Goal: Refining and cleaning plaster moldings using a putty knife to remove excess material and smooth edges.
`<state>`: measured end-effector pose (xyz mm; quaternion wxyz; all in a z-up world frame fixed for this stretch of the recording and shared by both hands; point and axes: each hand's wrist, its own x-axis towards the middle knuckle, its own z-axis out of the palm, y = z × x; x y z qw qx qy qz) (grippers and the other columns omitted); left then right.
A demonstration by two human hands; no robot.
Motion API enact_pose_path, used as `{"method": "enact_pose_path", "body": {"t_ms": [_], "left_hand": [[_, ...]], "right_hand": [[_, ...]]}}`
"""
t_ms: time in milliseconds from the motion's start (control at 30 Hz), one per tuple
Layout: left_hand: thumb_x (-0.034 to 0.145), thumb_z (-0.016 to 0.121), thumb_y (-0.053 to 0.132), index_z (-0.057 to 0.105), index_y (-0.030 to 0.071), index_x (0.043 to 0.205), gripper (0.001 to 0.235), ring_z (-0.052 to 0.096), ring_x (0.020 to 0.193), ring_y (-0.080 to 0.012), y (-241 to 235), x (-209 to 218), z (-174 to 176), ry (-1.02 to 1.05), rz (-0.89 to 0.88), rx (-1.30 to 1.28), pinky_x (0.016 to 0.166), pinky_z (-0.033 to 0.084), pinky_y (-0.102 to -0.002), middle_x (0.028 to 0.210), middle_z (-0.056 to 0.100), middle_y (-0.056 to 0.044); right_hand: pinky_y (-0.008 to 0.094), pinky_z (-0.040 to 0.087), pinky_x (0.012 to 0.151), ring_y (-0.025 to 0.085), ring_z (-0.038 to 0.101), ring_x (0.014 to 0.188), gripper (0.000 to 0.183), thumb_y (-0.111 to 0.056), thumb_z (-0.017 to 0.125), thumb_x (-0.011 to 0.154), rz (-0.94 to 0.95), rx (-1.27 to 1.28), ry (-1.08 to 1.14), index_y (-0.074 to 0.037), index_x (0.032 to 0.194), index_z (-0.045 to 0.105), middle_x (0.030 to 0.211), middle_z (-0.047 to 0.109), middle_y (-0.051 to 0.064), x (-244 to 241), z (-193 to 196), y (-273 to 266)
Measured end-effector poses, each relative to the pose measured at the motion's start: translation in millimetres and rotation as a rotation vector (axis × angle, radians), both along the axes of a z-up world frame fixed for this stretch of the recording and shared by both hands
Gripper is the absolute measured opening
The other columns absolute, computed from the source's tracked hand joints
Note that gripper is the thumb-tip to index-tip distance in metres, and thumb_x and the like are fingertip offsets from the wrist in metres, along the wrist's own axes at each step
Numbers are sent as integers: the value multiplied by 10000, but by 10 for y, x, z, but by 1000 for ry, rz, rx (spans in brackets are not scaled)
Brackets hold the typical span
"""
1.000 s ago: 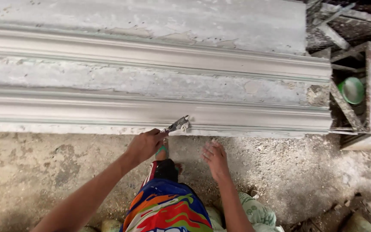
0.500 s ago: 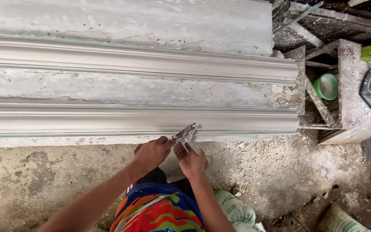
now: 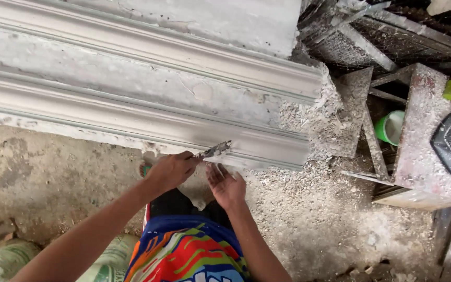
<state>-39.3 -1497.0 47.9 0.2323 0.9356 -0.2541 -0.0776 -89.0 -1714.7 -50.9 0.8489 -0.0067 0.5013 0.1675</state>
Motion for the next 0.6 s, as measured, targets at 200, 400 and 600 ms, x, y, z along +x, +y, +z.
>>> {"method": "enact_pose_path", "body": {"t_ms": [200, 400, 600], "left_hand": [[1008, 574, 152, 765, 194, 1090, 212, 742, 630, -254, -625, -117, -204, -1, 27, -7, 515, 600, -328, 948, 711, -88], [1004, 572, 156, 758, 211, 1113, 222, 740, 627, -265, -1073, -151, -450, -19, 24, -40, 505, 603, -339, 932, 704, -85], [989, 572, 129, 748, 174, 1149, 243, 720, 596, -292, -1529, -152, -416, -10, -14, -120, 467, 586, -372, 920, 699, -119]], "right_hand": [[599, 492, 1070, 403, 534, 1326, 623, -526, 231, 1065, -14, -219, 30, -140, 1521, 406, 1474, 481, 164, -46, -61, -1174], [522, 460, 1110, 361, 530, 1361, 601, -477, 217, 1065, -87, -318, -16, -100, 1465, 460, 1483, 505, 137, 67, 14, -1604], [546, 501, 1070, 401, 587, 1280, 597, -501, 218, 1059, -172, -277, -25, -55, 1292, 538, 1337, 587, 173, 133, -67, -1678]]}}
